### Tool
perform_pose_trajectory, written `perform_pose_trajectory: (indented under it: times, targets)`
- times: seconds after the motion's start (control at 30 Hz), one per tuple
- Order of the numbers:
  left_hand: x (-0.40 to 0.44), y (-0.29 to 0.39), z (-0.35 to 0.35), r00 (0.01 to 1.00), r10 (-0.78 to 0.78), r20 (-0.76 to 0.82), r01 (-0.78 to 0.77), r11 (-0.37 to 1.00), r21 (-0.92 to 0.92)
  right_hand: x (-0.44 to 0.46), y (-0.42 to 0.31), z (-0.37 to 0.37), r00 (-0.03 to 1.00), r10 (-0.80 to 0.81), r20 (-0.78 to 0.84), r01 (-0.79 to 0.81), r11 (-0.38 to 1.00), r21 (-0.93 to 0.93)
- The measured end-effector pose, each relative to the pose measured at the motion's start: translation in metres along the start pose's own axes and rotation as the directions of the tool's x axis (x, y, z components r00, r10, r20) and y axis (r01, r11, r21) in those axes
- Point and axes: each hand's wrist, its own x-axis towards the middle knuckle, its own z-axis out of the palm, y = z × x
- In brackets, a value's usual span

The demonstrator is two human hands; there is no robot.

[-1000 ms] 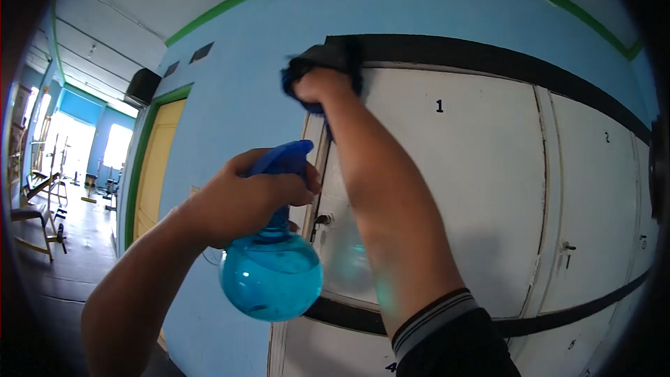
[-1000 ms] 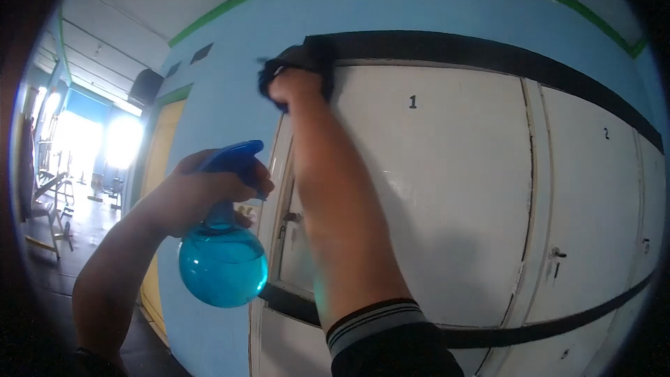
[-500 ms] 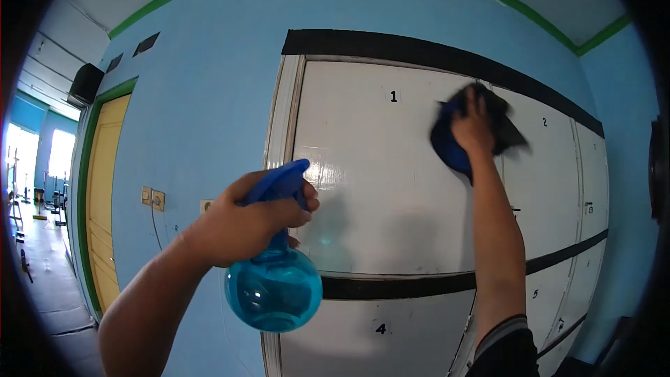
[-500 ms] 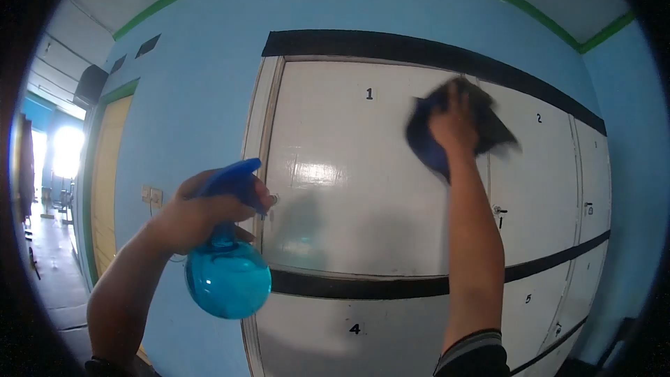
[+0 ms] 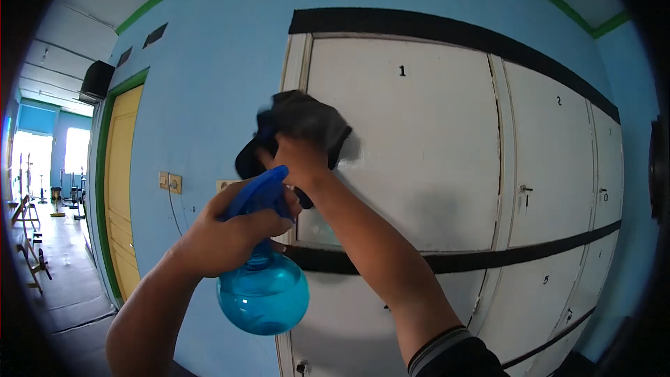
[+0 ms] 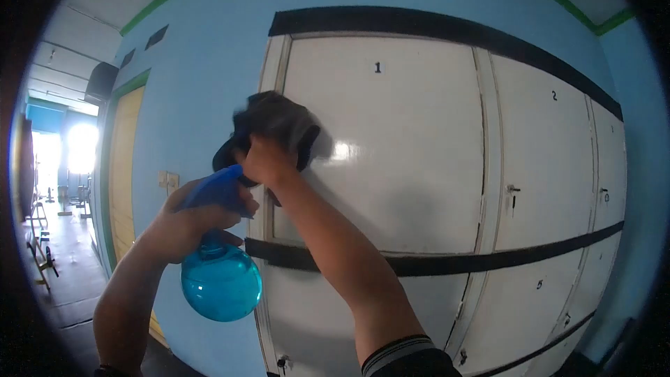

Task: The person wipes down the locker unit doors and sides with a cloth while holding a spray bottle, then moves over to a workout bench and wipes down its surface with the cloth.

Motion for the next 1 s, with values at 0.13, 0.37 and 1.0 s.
perform_pose_trajectory:
  times: [0.13, 0.37, 1.0]
  targets:
    - [-0.016, -0.006, 0.007, 0.999, 0.031, -0.007, -0.031, 1.000, 0.000, -0.040, 0.026, -0.024, 0.923, -0.197, 0.330, 0.019, 0.881, 0.472]
    - [-0.036, -0.027, -0.006, 1.000, 0.012, 0.010, -0.011, 0.997, -0.078, -0.101, 0.169, -0.120, 0.936, 0.353, -0.001, -0.352, 0.933, -0.068]
    - [-0.069, -0.080, 0.001, 0.998, 0.045, 0.046, -0.042, 0.997, -0.067, -0.204, -0.017, 0.012, 1.000, 0.017, 0.012, -0.020, 0.928, 0.372]
